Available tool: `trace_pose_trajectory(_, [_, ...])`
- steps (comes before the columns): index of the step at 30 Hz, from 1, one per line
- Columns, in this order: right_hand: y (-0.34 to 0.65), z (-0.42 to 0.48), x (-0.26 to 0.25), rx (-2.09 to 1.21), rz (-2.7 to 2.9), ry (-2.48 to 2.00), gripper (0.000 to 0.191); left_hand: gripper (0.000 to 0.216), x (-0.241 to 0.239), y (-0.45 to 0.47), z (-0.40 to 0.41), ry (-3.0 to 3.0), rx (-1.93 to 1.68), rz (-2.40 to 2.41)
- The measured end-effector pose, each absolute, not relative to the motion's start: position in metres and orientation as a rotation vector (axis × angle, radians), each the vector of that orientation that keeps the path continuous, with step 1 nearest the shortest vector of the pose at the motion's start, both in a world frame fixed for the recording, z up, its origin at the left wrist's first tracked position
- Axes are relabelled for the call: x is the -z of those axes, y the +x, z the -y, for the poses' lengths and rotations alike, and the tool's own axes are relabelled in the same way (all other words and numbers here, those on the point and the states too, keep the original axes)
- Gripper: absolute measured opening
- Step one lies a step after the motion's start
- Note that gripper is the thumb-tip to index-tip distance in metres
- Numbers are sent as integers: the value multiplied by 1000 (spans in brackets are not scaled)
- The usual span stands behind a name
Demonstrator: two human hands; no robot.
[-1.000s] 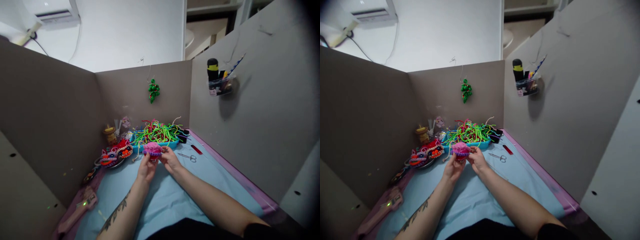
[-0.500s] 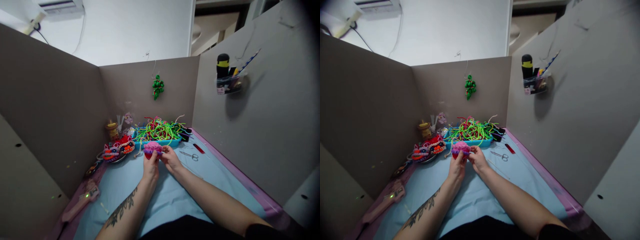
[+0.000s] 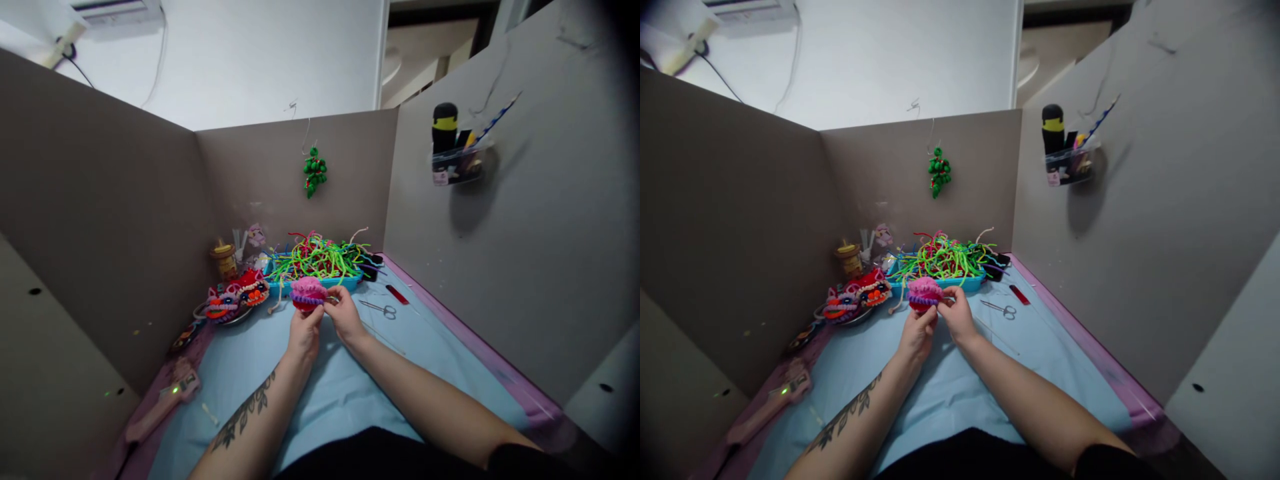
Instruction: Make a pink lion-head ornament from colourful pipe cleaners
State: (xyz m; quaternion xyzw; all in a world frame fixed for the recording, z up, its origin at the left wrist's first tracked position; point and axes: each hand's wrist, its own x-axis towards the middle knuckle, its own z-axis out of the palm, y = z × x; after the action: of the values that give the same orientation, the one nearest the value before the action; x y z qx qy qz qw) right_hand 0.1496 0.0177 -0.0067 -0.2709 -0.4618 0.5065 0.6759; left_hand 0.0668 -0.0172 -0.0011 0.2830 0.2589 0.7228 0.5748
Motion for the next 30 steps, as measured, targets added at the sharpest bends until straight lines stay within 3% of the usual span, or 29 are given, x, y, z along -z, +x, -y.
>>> trace_pose_trajectory(12, [151,2,-5,-660,1426,-860,27,29,-7,63,18,589,-1642,-597])
trace_pose_trajectory(18, [154,4,-7,-516,1536,-823,34,28,-6,57,14,497,-1609,-529])
trace_pose_trajectory(20, [157,6,-11,-491,1541,-812,25,26,-4,55,12,466,-1581,-520])
trace_pose_trajectory(23, [160,9,-16,-563,1565,-826,4,27,-3,53,11,443,-1566,-518])
trace_pose_trajectory(30, [161,9,-19,-916,1511,-912,18,31,-3,54,12,638,-1589,-612])
